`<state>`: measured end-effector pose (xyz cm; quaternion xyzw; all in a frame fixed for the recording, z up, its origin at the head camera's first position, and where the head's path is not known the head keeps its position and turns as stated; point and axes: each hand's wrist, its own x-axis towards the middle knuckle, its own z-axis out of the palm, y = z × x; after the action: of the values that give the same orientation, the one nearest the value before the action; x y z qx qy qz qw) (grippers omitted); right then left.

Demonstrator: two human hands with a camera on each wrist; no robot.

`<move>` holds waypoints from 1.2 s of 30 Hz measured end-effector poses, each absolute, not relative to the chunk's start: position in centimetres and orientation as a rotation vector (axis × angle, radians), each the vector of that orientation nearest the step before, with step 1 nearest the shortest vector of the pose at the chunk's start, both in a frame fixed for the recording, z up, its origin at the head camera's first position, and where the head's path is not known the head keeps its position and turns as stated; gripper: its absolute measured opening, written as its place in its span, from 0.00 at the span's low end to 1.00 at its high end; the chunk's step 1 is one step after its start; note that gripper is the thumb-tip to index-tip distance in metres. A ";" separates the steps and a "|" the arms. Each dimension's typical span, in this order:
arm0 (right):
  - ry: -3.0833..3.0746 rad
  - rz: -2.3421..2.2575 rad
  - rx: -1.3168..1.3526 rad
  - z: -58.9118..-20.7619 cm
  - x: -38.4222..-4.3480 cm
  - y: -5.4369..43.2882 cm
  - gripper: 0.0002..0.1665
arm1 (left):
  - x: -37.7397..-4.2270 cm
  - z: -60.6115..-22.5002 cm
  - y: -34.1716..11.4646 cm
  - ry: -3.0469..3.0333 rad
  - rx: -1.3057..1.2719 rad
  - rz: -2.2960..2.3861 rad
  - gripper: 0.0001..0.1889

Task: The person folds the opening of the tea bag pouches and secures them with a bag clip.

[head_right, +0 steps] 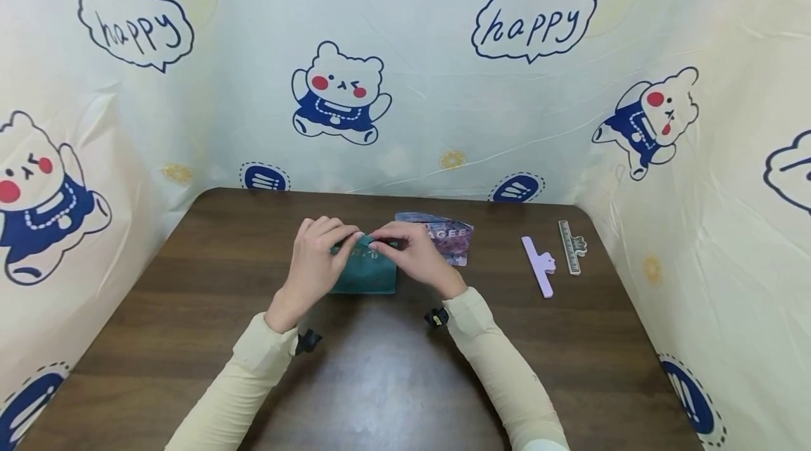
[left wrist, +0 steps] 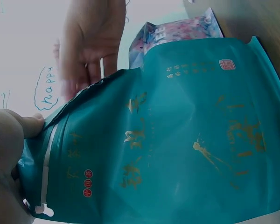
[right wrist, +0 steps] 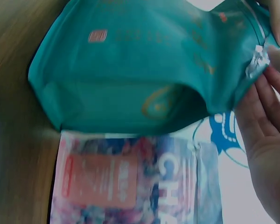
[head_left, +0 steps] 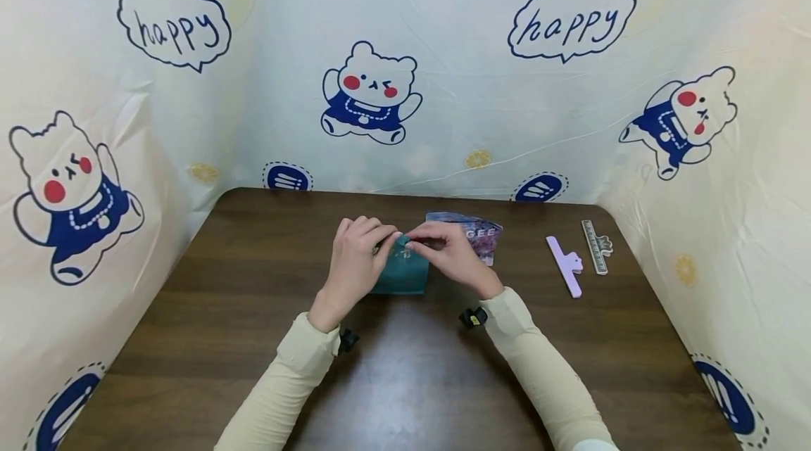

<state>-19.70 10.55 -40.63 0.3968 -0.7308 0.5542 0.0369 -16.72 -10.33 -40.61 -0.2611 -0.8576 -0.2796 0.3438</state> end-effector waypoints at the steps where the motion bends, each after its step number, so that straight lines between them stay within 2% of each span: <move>1: -2.224 1.679 1.226 -40.6 -19.8 10.3 0.09 | -16.7 -40.6 -10.3 -2.227 -0.677 -0.727 0.06; 9: -2.107 1.554 1.272 -40.8 -20.2 9.7 0.06 | -16.6 -40.7 -10.2 -2.220 -0.670 -0.726 0.06; 30: -2.005 1.599 1.220 -40.9 -20.3 8.8 0.07 | -16.7 -40.6 -10.2 -2.227 -0.660 -0.716 0.06; 36: -2.096 1.679 1.219 -43.8 -21.8 9.6 0.10 | -16.6 -40.6 -10.3 -2.231 -0.668 -0.720 0.05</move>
<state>-21.79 9.57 -43.76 0.4113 -0.7073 0.5668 0.0961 -16.57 -10.26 -40.62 -0.2574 -0.8592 -0.2772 0.3446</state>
